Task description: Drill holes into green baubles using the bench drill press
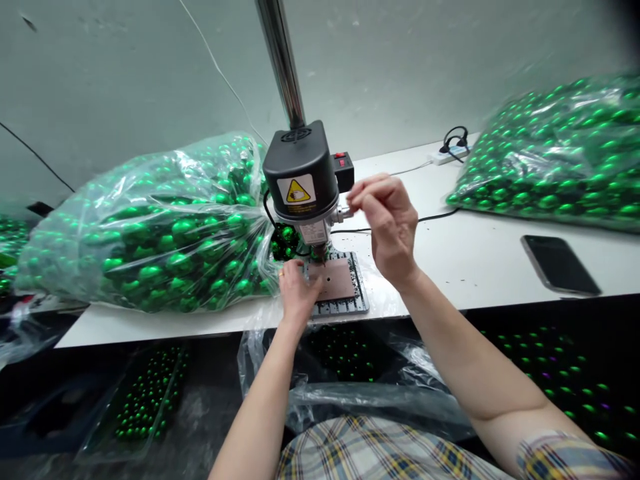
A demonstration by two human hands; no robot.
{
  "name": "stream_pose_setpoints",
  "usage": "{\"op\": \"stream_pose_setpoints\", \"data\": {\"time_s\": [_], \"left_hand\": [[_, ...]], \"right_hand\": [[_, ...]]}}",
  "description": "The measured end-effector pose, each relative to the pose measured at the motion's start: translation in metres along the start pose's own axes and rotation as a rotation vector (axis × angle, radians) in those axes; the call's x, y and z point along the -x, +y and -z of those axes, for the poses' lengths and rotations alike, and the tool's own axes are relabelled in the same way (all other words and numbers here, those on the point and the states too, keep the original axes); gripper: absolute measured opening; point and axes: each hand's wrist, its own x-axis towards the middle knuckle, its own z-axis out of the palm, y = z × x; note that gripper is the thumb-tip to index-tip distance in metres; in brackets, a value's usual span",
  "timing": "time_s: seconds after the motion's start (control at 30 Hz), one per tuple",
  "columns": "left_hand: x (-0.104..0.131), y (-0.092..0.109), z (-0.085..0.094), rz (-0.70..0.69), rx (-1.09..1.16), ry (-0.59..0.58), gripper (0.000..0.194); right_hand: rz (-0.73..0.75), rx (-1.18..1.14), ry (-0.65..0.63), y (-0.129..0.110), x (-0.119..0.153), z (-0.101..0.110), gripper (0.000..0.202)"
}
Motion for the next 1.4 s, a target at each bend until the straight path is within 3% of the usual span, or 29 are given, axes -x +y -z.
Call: {"op": "stream_pose_setpoints", "data": {"time_s": [0.1, 0.2, 0.37, 0.53, 0.7, 0.83, 0.93, 1.17, 1.3, 1.4], "left_hand": [[0.012, -0.008, 0.010, 0.067, 0.016, 0.048, 0.030], [0.027, -0.017, 0.024, 0.128, 0.099, 0.047, 0.030], [0.048, -0.025, 0.045, 0.236, 0.198, 0.054, 0.024], [0.077, -0.024, 0.057, 0.327, 0.251, 0.018, 0.019], [0.102, -0.021, 0.058, 0.350, 0.287, -0.064, 0.017], [0.106, -0.015, 0.058, 0.352, 0.322, -0.072, 0.017], [0.103, -0.007, 0.057, 0.366, 0.357, -0.083, 0.017], [0.097, 0.009, 0.051, 0.342, 0.389, -0.135, 0.016], [0.098, 0.006, 0.056, 0.377, 0.474, -0.128, 0.014], [0.090, 0.015, 0.059, 0.471, 0.676, -0.173, 0.017]], "right_hand": [[-0.140, -0.086, 0.131, 0.019, 0.007, 0.005, 0.018], [-0.335, 0.040, 0.249, 0.044, 0.016, 0.009, 0.015], [-0.415, 0.333, 0.253, 0.080, 0.030, 0.015, 0.021], [-0.597, 0.597, -0.054, 0.117, 0.054, 0.013, 0.018], [-0.675, 0.750, -0.368, 0.141, 0.077, 0.001, 0.030], [-0.692, 0.814, -0.429, 0.144, 0.083, 0.003, 0.031], [-0.703, 0.850, -0.403, 0.145, 0.084, 0.004, 0.035], [-0.733, 0.886, -0.333, 0.155, 0.082, -0.017, 0.046], [-0.600, 0.817, -0.223, 0.140, 0.077, 0.005, 0.044], [-0.396, 0.770, -0.175, 0.103, 0.081, 0.031, 0.047]]}}
